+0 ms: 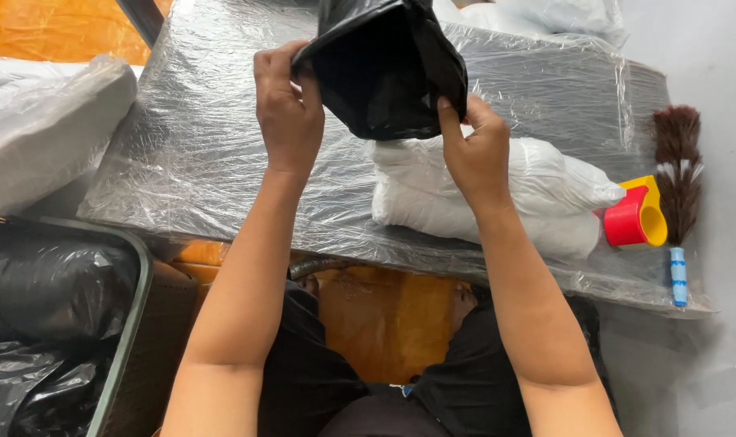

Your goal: Compressing a pillow using a vacuum, rolling it into a tight cylinder, and sealing it inside a black plastic bag with tape.

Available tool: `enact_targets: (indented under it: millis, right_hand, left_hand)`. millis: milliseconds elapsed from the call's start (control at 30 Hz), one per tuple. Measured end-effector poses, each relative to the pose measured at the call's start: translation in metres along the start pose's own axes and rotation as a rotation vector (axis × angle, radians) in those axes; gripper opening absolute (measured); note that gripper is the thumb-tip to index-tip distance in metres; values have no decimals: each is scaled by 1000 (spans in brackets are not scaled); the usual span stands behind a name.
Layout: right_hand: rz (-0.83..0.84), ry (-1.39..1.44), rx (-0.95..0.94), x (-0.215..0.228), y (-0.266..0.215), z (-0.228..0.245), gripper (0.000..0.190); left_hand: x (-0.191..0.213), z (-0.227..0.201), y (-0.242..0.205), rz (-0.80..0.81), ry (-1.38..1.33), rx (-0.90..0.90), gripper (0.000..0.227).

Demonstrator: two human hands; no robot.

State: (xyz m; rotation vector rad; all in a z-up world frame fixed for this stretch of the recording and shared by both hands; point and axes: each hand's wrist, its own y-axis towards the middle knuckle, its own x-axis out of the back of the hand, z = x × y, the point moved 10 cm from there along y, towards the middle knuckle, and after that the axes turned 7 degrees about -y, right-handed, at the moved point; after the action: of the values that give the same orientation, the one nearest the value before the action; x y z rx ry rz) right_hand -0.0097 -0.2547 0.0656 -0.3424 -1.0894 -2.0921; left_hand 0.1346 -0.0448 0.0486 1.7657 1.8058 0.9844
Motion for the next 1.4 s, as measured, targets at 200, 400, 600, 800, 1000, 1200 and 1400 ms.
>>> enact_targets:
  millis: [200,400,600,800,1000,1200,1400]
  right_hand:
    - [139,-110,68,-6,1,-12,26]
    - [588,-492,101,-12,-39,-49,139]
    - [508,-717,275,-16,-85,-59,160]
    - [350,-735,497,3,-86,-31,135]
    - [398,-560,597,33,-87,-13,126]
    - [366,-385,430,88,-85,-26,135]
    - [218,-365,340,162,-90,-69,132]
  left_hand:
    - [-21,59,-10,-83,-218,177,10]
    - [-7,66,-3,-151,-63,116,19]
    - [7,79,-1,-199,-35,117,12]
    - [7,124,-8,-196,-316,384,14]
    - [13,144,-13,-244,-472,540,17]
    - [26,88,-1,-224,-70,186,19]
    - [-4,14,-8,-121,39,-131,9]
